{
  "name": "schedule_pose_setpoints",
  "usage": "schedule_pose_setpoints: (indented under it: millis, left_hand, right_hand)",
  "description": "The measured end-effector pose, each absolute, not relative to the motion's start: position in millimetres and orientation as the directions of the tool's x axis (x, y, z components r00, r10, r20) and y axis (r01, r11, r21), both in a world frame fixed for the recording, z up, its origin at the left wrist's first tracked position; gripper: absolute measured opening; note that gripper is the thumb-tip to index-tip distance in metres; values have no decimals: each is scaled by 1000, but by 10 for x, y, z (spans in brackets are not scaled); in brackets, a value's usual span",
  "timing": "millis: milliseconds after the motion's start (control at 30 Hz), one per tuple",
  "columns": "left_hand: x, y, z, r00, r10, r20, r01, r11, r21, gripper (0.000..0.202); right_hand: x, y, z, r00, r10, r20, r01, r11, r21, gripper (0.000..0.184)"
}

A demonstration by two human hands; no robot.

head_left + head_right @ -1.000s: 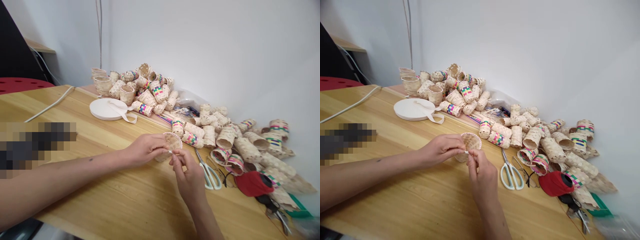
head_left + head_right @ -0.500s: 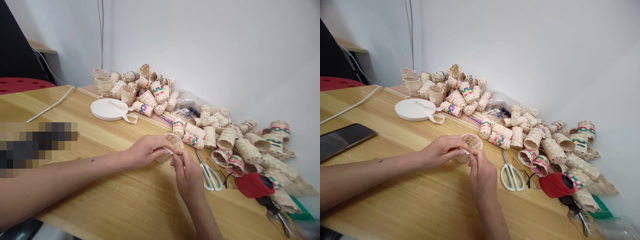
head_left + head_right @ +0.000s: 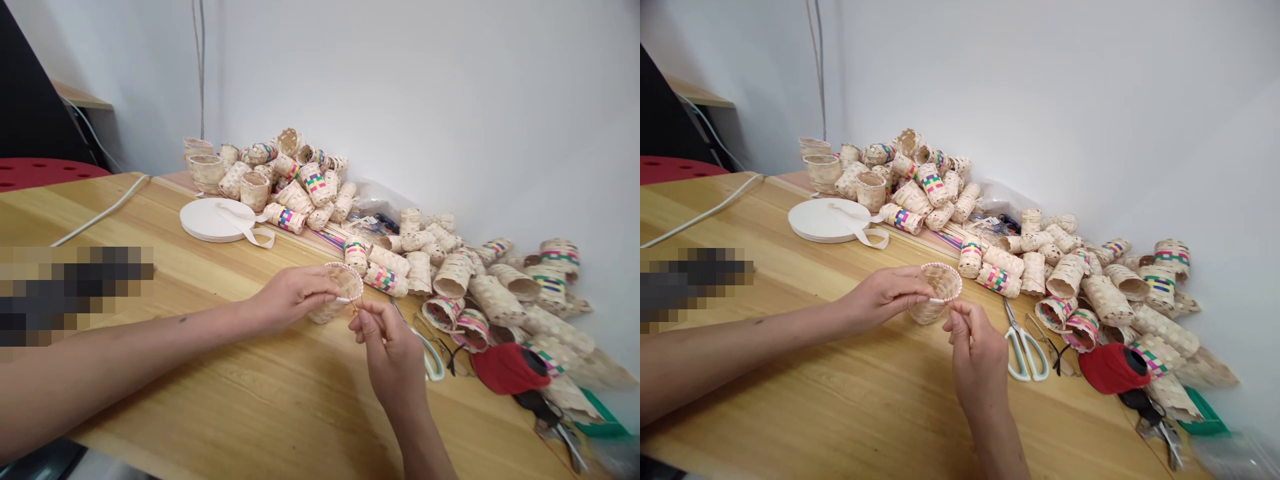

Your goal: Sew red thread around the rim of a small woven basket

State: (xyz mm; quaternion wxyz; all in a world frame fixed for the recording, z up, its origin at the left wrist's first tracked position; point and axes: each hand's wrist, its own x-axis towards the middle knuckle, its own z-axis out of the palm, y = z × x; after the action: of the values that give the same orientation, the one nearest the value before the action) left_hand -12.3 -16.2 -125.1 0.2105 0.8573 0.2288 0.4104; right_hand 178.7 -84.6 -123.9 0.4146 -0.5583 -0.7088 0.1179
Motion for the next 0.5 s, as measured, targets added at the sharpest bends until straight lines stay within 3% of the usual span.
schedule_pose_setpoints:
  millis: [167, 500]
  left_hand:
    - [-128, -172, -1234, 555, 566, 610, 221, -807, 548, 25]
    - [-140, -159, -1244, 572, 574, 586, 244, -801, 547, 24]
  right_hand:
    - [1795, -868, -1225, -137, 864, 484, 712, 425, -559, 15]
    - [1784, -864, -1225, -155, 873, 463, 730, 417, -541, 15]
